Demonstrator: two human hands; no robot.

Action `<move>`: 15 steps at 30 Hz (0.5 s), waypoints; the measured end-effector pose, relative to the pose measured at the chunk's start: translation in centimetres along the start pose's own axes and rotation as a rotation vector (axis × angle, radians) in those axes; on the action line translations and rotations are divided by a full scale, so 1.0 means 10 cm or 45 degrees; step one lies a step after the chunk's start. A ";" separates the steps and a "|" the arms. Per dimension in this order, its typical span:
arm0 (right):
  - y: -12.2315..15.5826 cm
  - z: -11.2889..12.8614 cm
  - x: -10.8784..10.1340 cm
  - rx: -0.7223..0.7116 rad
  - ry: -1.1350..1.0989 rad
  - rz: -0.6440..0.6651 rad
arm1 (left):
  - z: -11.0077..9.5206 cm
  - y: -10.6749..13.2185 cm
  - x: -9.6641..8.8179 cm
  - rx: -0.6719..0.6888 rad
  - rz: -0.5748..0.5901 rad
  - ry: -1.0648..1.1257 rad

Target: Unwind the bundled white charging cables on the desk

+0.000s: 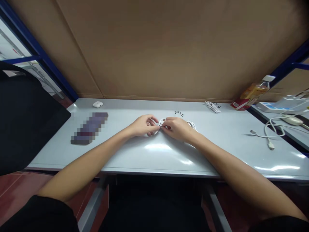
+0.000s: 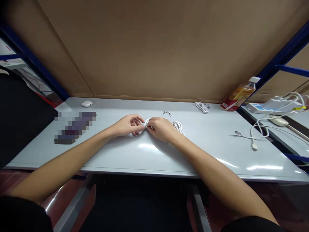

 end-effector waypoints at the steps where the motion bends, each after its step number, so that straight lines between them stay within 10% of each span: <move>1: 0.00 0.00 0.00 -0.002 -0.016 -0.020 | 0.00 0.00 -0.01 -0.012 0.001 0.047; 7: 0.01 0.04 -0.06 0.051 -0.160 -0.151 | 0.02 0.00 -0.05 0.025 0.027 0.194; 15: 0.00 0.10 -0.13 0.365 -0.618 0.008 | -0.13 0.02 -0.02 0.613 -0.103 -0.196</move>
Point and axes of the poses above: each hand's wrist, its own y-axis away from the middle knuckle, its own x-axis out of the palm, z = x × y, the point moved 2 cm from there along -y, towards the middle knuckle, and after that the axes turned 13 degrees about x, right-handed, at the moved point
